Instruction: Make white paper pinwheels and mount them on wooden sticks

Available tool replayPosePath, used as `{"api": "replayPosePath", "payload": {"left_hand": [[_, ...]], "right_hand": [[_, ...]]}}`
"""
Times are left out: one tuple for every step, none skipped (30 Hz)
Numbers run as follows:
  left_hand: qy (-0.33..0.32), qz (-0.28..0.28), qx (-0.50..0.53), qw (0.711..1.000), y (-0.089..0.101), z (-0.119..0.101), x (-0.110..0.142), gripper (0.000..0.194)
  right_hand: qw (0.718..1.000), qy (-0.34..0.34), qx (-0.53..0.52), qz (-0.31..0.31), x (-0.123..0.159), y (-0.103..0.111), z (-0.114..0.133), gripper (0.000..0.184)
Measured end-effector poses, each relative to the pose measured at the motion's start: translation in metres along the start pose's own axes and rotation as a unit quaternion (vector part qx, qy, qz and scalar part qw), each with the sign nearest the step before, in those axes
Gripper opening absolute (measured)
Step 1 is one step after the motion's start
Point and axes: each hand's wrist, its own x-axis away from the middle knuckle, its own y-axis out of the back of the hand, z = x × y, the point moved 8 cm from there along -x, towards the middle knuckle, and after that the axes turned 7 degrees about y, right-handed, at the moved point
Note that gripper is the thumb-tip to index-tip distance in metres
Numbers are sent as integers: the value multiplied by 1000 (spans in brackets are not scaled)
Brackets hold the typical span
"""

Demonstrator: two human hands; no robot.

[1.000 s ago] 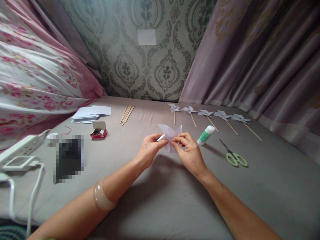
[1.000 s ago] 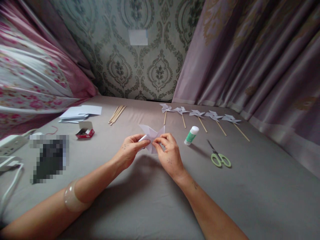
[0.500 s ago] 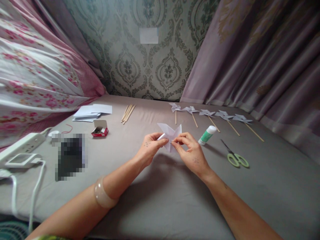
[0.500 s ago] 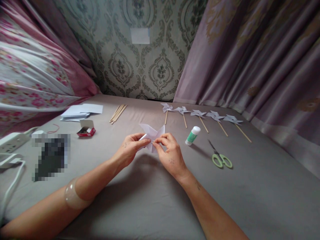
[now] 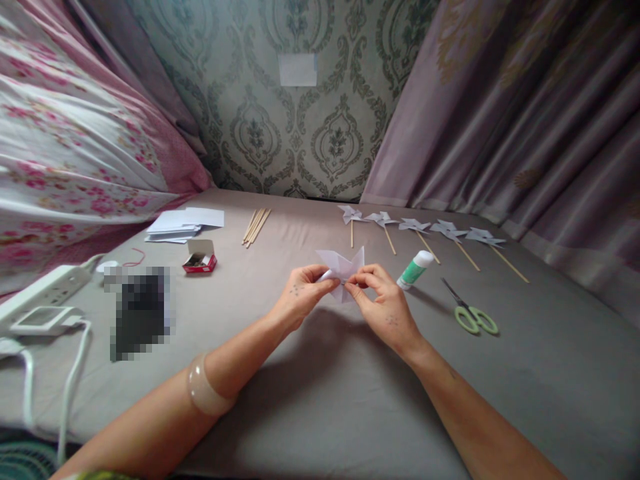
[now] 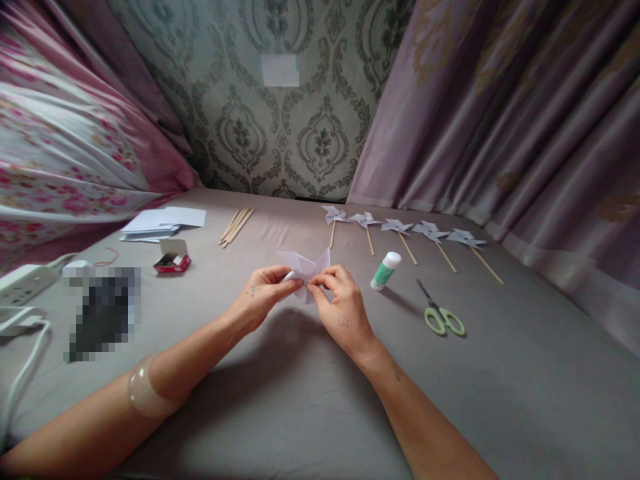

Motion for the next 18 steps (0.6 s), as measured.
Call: {"api": "replayPosePath", "payload": {"left_hand": [[-2,2,-3,1000,0,0,0,20],[-5,3,-6,1000,-1,-1,0,20],[-8,5,-10,1000,-1,-1,0,21],[-11,6,-13,1000,-1,-1,0,21],[-13,7,-18,1000,-1,-2,0,22],[-15,7,-21,1000,-1,-2,0,22],[-16,7,-26,1000,-1,-3,0,23],[-19,7,-31,999,-1,-3,0,23],[-22,7,-38,999,-1,-3,0,23],[-26,7,-46,999,0,-4,0,23],[-30,7,-55,998,0,-5,0,24],[-36,5,-64,997,0,-5,0,24],[-40,3,-73,996,1,-6,0,24],[-45,2,-81,996,1,-7,0,24],[-48,1,-88,995,1,-7,0,24],[-51,2,-95,994,1,-7,0,24],[-54,1,-101,993,1,-8,0,24],[-56,0,-109,993,1,-8,0,23]], "right_hand": [[1000,0,0,1,0,0,0,8],[1000,0,1,2,0,0,0,8],[1000,1,1,4,0,0,1,8],[1000,2,2,5,0,-1,1,8],[1000,3,3,6,0,-1,2,9],[1000,3,3,6,-1,0,2,9],[1000,3,3,6,-1,0,2,9],[1000,3,2,6,-1,0,3,10],[1000,2,2,5,-1,0,3,10],[1000,1,1,5,-1,0,3,10],[1000,-1,0,5,-1,1,3,11],[1000,-3,-1,6,-1,1,3,11],[1000,-6,-3,7,-1,0,3,11],[1000,-7,-6,7,-2,0,2,11],[1000,-8,-9,7,-2,0,2,11],[1000,-9,-13,7,-1,0,2,11],[1000,-8,-18,6,-1,0,2,12],[1000,-9,-23,4,-1,0,1,12]]}}
